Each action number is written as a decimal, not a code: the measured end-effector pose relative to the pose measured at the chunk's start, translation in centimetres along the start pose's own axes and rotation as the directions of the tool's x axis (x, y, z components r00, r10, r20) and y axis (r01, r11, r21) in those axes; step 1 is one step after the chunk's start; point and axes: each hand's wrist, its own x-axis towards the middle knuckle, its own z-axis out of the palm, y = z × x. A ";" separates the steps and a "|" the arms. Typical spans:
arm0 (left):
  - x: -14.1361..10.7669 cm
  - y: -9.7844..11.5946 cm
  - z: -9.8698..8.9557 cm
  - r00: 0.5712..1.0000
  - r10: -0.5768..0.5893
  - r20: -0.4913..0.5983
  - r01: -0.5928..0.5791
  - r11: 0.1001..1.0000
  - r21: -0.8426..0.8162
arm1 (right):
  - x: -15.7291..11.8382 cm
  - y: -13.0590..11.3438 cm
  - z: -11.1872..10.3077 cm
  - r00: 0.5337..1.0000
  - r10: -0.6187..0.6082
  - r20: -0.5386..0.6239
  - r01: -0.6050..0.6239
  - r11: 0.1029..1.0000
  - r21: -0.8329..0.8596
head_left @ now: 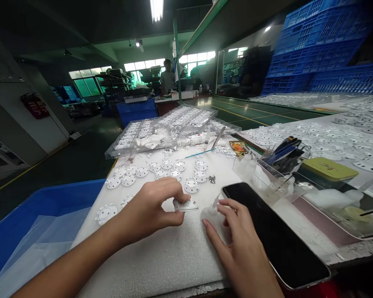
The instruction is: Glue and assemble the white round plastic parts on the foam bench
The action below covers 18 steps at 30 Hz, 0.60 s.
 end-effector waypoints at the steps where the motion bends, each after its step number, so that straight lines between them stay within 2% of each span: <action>1: 0.0 0.1 0.1 1.000 -0.005 0.000 0.005 1.000 -0.001 | 0.2 0.1 0.1 0.999 -0.001 0.035 0.000 1.000 0.024; 4: 0.2 0.1 0.4 0.994 -0.109 -0.014 0.108 0.991 -0.081 | 0.4 0.0 0.0 0.992 0.091 0.082 -0.106 0.975 0.196; 6: 0.4 0.0 0.6 0.962 -0.274 0.003 0.266 0.934 -0.239 | 0.5 -0.3 -0.3 0.983 0.169 0.075 -0.185 0.914 0.361; 7: 0.6 -0.2 0.8 0.929 -0.368 0.038 0.357 0.867 -0.348 | 0.6 -0.4 -0.5 0.978 0.199 0.062 -0.206 0.882 0.425; 9: 0.9 -0.6 1.2 0.847 -0.512 0.144 0.494 0.656 -0.571 | 1.1 -0.9 -0.9 0.969 0.246 0.011 -0.220 0.844 0.490; 11: 1.1 -1.0 1.6 0.776 -0.575 0.259 0.554 0.424 -0.717 | 1.7 -1.3 -1.1 0.945 0.312 -0.096 -0.221 0.828 0.516; 13: 1.3 -1.3 1.8 0.735 -0.592 0.330 0.565 0.265 -0.781 | 2.3 -1.5 -1.0 0.898 0.374 -0.231 -0.178 0.790 0.586; 15: 1.3 -1.4 1.9 0.707 -0.605 0.367 0.569 0.177 -0.803 | 2.7 -1.6 -0.7 0.855 0.393 -0.339 -0.087 0.753 0.653; 18: 1.4 -1.5 2.0 0.692 -0.611 0.384 0.561 0.120 -0.819 | 2.9 -1.8 -0.1 0.828 0.368 -0.422 -0.004 0.757 0.653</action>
